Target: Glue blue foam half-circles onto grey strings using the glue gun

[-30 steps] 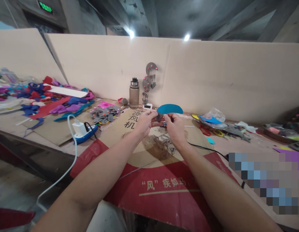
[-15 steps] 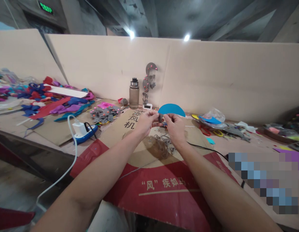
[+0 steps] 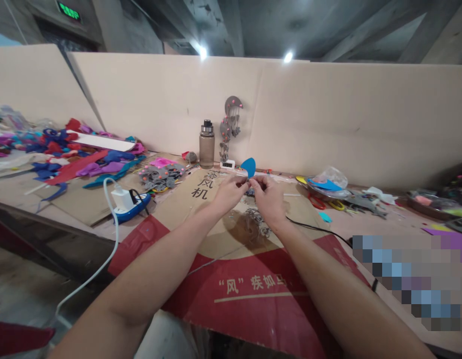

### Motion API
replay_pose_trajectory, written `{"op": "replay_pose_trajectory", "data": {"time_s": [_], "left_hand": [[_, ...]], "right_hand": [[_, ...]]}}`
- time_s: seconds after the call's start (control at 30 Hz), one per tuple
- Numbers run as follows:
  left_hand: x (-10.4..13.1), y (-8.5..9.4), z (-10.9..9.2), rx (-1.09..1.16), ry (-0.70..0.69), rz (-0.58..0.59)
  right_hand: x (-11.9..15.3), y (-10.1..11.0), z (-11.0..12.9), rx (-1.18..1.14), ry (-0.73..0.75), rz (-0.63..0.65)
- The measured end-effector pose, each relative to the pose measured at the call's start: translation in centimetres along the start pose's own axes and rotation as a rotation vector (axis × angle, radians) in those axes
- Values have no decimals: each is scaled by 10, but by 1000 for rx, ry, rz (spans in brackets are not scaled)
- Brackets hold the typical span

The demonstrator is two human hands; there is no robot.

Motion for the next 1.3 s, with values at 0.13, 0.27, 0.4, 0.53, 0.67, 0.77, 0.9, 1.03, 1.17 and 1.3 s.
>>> {"op": "replay_pose_trajectory", "data": {"time_s": [0.13,0.27,0.4,0.53,0.67,0.77,0.9,1.03,1.17,1.3], "left_hand": [[-1,4,3,48,-41,-43],[0,1,9,209,-4,-39],[0,0,13,346,28,-61],[0,-1,15,441,47,-56],[0,-2,15,472,51,-27],[-1,1,17,449,49,-44],[-2,6,20,537,69,-139],[-1,14,19,645,78,-308],[1,15,15,692,85,-381],[2,11,10,677,37,-370]], "right_hand": [[0,0,5,51,20,8],[0,-1,7,52,30,31],[1,0,1,-61,-12,-17],[-1,2,-7,-146,-73,-45],[-4,3,-7,-135,-61,-15],[-4,4,-6,-101,-63,-11],[3,15,0,79,-67,-232],[5,6,6,-1,-87,-123],[5,-23,4,-322,-127,189],[5,-35,-1,-473,-180,244]]}}
Point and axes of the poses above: each hand's wrist, its own x-axis away from the middle knuckle, its own y-axis out of the back of the hand, z = x × y, the point moved 4 cm from there along -x, towards the middle knuckle, and after that the axes turned 15 degrees about z, right-handed, at the moved point
